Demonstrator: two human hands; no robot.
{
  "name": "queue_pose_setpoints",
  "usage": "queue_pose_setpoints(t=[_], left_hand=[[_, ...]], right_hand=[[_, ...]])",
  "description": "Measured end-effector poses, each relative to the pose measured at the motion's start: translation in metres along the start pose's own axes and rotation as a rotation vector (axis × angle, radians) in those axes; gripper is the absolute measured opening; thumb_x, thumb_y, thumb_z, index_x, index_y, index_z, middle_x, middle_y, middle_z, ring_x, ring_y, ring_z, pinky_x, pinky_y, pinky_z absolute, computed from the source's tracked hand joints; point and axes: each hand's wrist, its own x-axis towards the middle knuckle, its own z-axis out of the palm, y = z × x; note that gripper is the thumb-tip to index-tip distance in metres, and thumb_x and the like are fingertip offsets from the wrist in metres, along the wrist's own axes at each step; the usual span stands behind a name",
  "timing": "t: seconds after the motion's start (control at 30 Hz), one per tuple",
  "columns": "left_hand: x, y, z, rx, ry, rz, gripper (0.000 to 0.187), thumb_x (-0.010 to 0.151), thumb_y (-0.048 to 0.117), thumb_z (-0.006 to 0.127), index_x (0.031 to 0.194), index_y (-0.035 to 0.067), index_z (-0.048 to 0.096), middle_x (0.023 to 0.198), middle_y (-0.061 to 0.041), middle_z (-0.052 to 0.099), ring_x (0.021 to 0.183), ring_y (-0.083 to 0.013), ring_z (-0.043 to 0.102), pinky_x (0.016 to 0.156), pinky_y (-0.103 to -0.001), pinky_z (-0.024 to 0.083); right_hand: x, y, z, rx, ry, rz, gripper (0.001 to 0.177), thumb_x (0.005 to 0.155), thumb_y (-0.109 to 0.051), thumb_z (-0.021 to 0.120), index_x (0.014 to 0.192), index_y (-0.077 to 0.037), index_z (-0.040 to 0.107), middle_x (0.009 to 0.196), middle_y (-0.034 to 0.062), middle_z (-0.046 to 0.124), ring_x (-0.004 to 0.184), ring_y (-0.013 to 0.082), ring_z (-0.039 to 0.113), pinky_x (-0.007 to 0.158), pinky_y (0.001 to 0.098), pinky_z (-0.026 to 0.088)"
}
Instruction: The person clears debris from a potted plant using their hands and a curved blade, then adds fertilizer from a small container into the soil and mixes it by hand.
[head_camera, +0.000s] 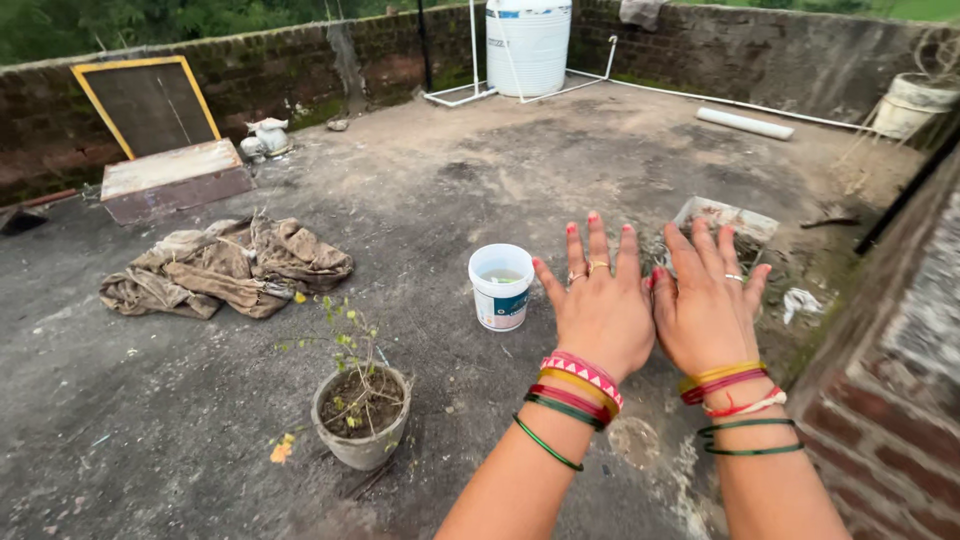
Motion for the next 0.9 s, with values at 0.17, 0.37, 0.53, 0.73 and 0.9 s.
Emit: queue_pose_setpoints(t=[0.17, 0.37, 0.53, 0.73, 0.9], left_hand=[[0.067, -0.048, 0.041, 0.045, 0.028, 0.008, 0.064, 0.098, 0.039, 0.047, 0.154, 0.010, 0.038, 0.167, -0.023, 0.017, 0.155, -0.0437, 0.011, 0.112, -0.078, -0.001], [0.158, -0.114, 0.080, 0.043, 0.039, 0.011, 0.064, 0.098, 0.043, 0.049, 0.153, 0.011, 0.039, 0.168, -0.023, 0.020, 0.156, -0.0430, 0.014, 0.116, -0.077, -0.001], [0.235, -0.164, 0.106, 0.077, 0.025, 0.021, 0.070, 0.094, 0.041, 0.052, 0.155, 0.010, 0.038, 0.168, -0.023, 0.019, 0.156, -0.0431, 0.013, 0.115, -0.077, 0.000], [0.290, -0.215, 0.157, 0.016, -0.022, -0.018, 0.070, 0.095, 0.042, 0.053, 0.154, 0.009, 0.038, 0.168, -0.023, 0.019, 0.157, -0.0433, 0.011, 0.115, -0.077, 0.000], [0.348, -0.257, 0.206, 0.049, -0.042, -0.044, 0.071, 0.094, 0.043, 0.053, 0.154, 0.008, 0.038, 0.168, -0.024, 0.018, 0.157, -0.0429, 0.010, 0.115, -0.077, -0.001]], right_hand=[[0.059, 0.022, 0.070, -0.060, 0.010, -0.027, 0.054, 0.099, -0.030, 0.053, 0.151, -0.016, 0.050, 0.162, 0.0199, 0.039, 0.153, 0.0436, 0.025, 0.113, 0.0797, 0.008], [0.135, 0.044, 0.154, -0.145, 0.012, -0.021, 0.057, 0.100, -0.037, 0.049, 0.154, -0.016, 0.049, 0.163, 0.0208, 0.038, 0.154, 0.0448, 0.024, 0.112, 0.0812, 0.005], [0.197, 0.054, 0.209, -0.125, 0.044, -0.020, 0.063, 0.100, -0.042, 0.050, 0.156, -0.016, 0.047, 0.165, 0.0221, 0.036, 0.156, 0.0445, 0.022, 0.114, 0.0804, 0.004], [0.238, 0.079, 0.279, -0.134, -0.016, 0.044, 0.065, 0.097, -0.045, 0.053, 0.155, -0.017, 0.047, 0.166, 0.0207, 0.036, 0.157, 0.0427, 0.021, 0.114, 0.0799, 0.004], [0.290, 0.114, 0.351, -0.092, -0.062, 0.043, 0.065, 0.095, -0.044, 0.054, 0.155, -0.017, 0.048, 0.166, 0.0212, 0.035, 0.157, 0.0422, 0.020, 0.113, 0.0803, 0.003]])
